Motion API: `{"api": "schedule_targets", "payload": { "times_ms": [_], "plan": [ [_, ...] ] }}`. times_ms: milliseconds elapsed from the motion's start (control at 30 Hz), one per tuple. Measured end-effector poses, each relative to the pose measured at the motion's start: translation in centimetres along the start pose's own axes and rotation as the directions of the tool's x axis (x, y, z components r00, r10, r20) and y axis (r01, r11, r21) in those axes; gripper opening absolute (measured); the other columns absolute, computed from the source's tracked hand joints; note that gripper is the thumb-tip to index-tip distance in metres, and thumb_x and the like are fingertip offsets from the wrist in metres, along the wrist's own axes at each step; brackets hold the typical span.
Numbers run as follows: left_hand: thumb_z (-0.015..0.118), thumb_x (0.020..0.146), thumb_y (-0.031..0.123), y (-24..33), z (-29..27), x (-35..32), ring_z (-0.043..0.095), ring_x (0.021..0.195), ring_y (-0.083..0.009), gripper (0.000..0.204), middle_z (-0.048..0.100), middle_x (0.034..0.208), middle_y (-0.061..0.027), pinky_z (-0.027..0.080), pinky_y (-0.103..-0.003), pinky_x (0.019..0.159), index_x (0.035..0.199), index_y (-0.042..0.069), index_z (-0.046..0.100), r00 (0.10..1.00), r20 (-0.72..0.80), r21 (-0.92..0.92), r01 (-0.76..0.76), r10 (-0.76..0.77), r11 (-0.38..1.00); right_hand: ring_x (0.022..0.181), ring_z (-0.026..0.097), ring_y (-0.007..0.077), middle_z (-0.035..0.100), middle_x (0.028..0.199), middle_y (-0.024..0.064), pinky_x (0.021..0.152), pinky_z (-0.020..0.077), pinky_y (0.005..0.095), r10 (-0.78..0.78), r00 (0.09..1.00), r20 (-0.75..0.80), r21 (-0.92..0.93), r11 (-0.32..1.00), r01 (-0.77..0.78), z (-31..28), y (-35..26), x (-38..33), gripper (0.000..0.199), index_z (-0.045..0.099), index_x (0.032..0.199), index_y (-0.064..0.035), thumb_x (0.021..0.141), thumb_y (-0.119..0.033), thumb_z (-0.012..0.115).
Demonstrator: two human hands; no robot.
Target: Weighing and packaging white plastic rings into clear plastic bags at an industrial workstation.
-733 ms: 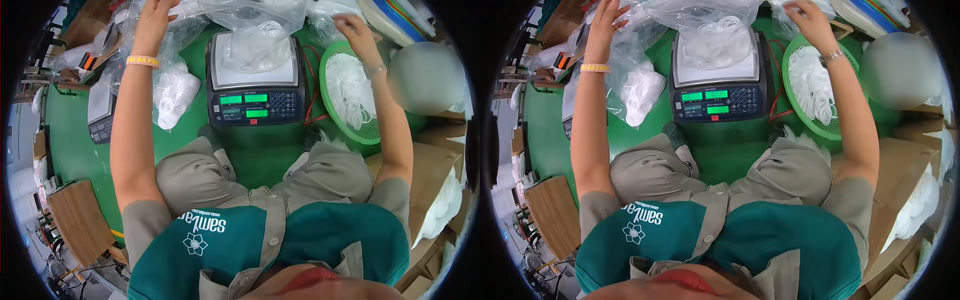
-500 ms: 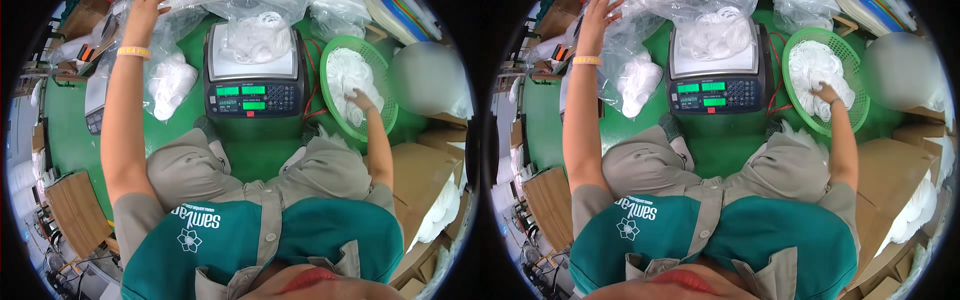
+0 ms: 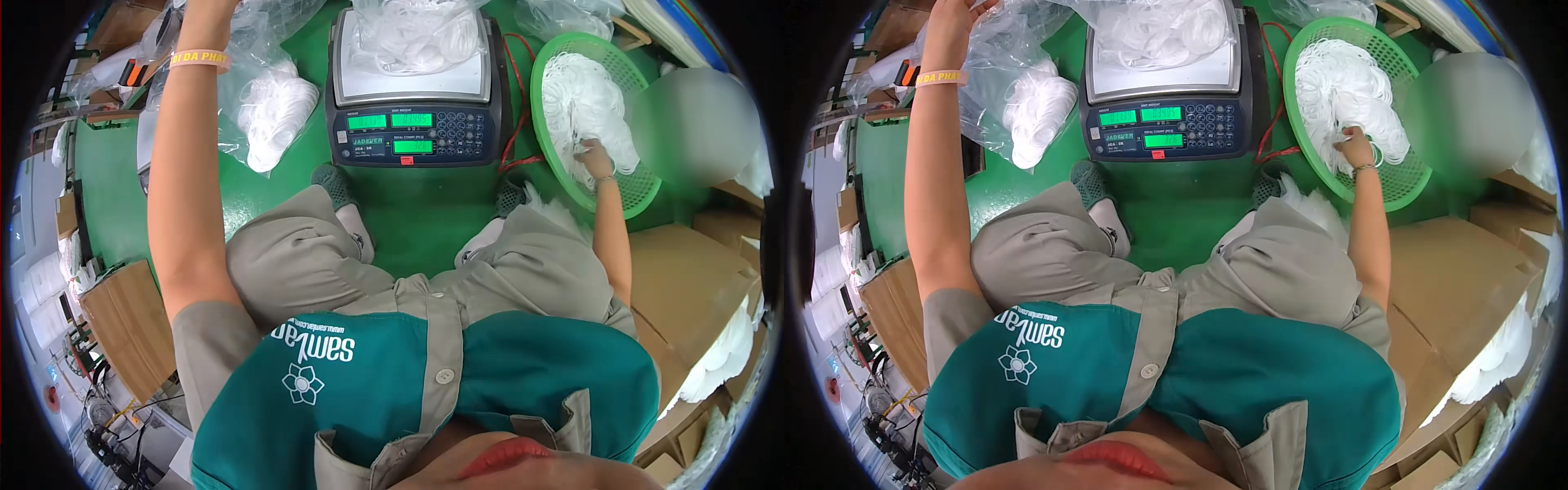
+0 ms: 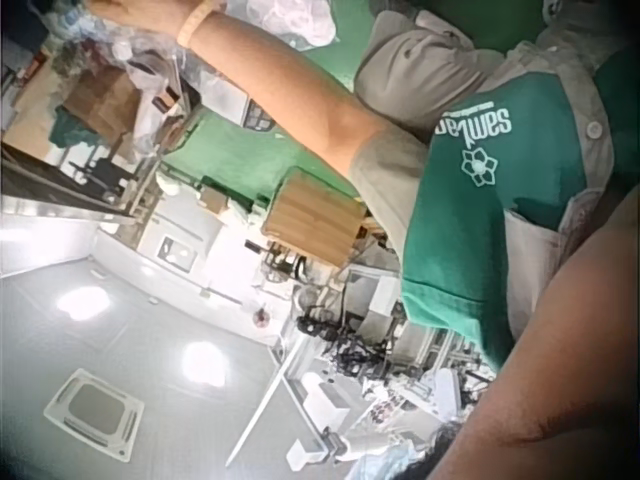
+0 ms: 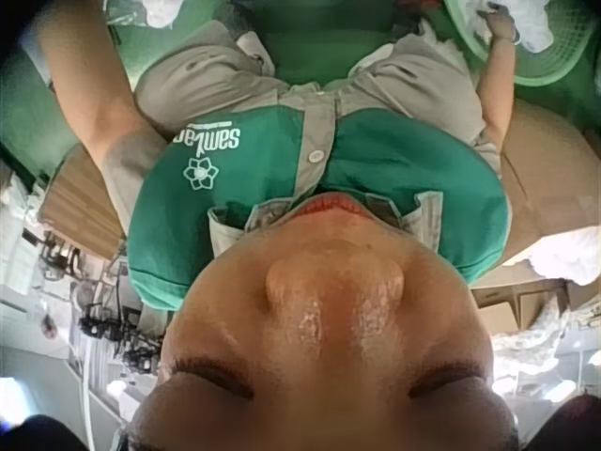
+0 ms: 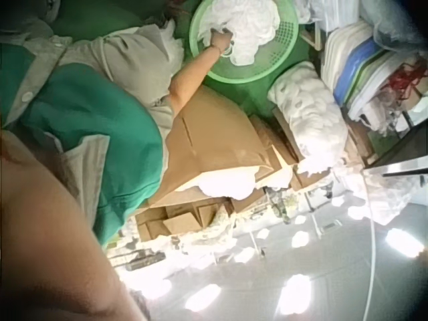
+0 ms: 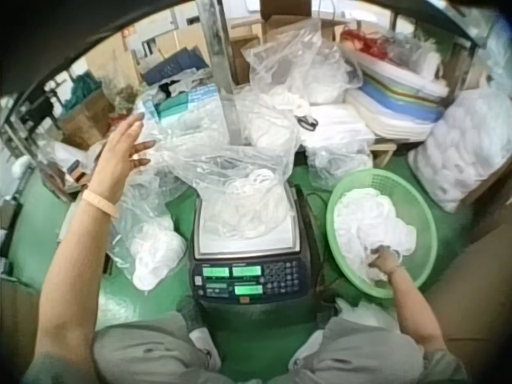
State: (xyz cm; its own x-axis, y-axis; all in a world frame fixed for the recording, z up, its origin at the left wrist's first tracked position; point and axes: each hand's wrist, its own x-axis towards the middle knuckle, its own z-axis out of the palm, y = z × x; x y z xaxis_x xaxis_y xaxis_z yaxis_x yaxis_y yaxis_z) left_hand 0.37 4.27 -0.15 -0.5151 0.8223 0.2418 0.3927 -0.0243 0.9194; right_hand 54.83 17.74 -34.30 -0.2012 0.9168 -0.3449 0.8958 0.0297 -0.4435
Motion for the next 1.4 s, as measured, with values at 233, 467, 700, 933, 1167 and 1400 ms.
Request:
{"api": "schedule_targets", "payload": {
  "times_ms": [233, 467, 700, 933, 1167, 1400],
  "plan": [
    [0.050, 0.087, 0.041, 0.0, -1.0, 0.1, 0.053, 0.098, -0.0183, 0.053, 0.045, 0.125, -0.0050, 0.043, -0.028, 0.073, 0.129, 0.010, 0.040, 1.000, -0.008, -0.015, 0.016, -0.016, 1.000, 0.063, 0.062, 0.0149, 0.065, 0.074, 0.0098, 0.058, 0.0463, 0.0258, 0.064, 0.986, -0.156, 0.069, 0.996, -0.054, -5.8, -4.7, -2.9, 0.043, 0.052, 0.113, -0.0035, 0.070, -0.005, 0.056],
    [0.050, 0.086, 0.042, 0.4, -1.1, -0.6, 0.054, 0.097, -0.0181, 0.056, 0.042, 0.128, -0.0065, 0.043, -0.029, 0.073, 0.128, 0.007, 0.039, 1.000, 0.018, -0.020, -0.020, 0.021, 1.000, 0.063, 0.056, 0.0114, 0.060, 0.071, 0.0072, 0.056, 0.0442, 0.0236, 0.011, 0.985, -0.173, 0.229, 0.973, 0.029, -7.7, -4.6, -3.1, 0.030, 0.055, 0.102, 0.0014, 0.073, -0.001, 0.051],
    [0.048, 0.086, 0.045, 1.5, 0.6, -1.3, 0.044, 0.114, -0.0260, 0.058, 0.039, 0.132, -0.0107, 0.039, -0.035, 0.087, 0.132, 0.011, 0.036, 0.997, 0.072, 0.071, -0.024, 0.019, 0.997, 0.072, 0.059, 0.0137, 0.060, 0.084, 0.0074, 0.063, 0.0488, 0.0233, 0.011, 1.000, 0.025, 0.743, 0.669, -0.025, -10.9, -10.5, -5.8, 0.022, 0.055, 0.101, 0.0053, 0.081, -0.004, 0.057],
    [0.046, 0.087, 0.045, 1.9, 1.8, -1.1, 0.041, 0.118, -0.0256, 0.059, 0.036, 0.135, -0.0104, 0.037, -0.035, 0.089, 0.133, 0.011, 0.034, 0.984, 0.175, 0.118, -0.052, 0.031, 0.992, 0.086, 0.057, 0.0094, 0.060, 0.092, 0.0027, 0.069, 0.0457, 0.0205, -0.122, 0.983, 0.135, 0.770, 0.638, -0.027, -14.0, -13.1, -5.6, 0.017, 0.058, 0.095, -0.0018, 0.087, -0.016, 0.056],
    [0.045, 0.088, 0.044, -0.2, 1.9, -0.1, 0.044, 0.114, -0.0254, 0.051, 0.042, 0.130, -0.0109, 0.040, -0.036, 0.086, 0.130, 0.017, 0.040, 0.964, 0.262, 0.130, -0.077, 0.041, 0.989, 0.068, 0.059, 0.0072, 0.063, 0.077, 0.0028, 0.061, 0.0459, 0.0201, -0.229, 0.973, 0.042, 0.599, 0.785, 0.158, -16.7, -20.6, -6.6, 0.019, 0.059, 0.095, -0.0011, 0.088, -0.017, 0.052],
    [0.047, 0.090, 0.030, -2.5, 0.7, 0.7, 0.046, 0.111, -0.0228, 0.039, 0.051, 0.120, -0.0130, 0.036, -0.031, 0.092, 0.120, 0.005, 0.050, 0.881, 0.347, 0.103, -0.377, 0.322, 0.920, 0.064, 0.059, 0.0212, 0.061, 0.069, 0.0113, 0.063, 0.0457, 0.0312, -0.349, 0.926, -0.141, -0.489, 0.838, 0.242, -19.7, -24.6, -2.8, 0.025, 0.064, 0.082, -0.0053, 0.082, -0.029, 0.055]
  ]
}}
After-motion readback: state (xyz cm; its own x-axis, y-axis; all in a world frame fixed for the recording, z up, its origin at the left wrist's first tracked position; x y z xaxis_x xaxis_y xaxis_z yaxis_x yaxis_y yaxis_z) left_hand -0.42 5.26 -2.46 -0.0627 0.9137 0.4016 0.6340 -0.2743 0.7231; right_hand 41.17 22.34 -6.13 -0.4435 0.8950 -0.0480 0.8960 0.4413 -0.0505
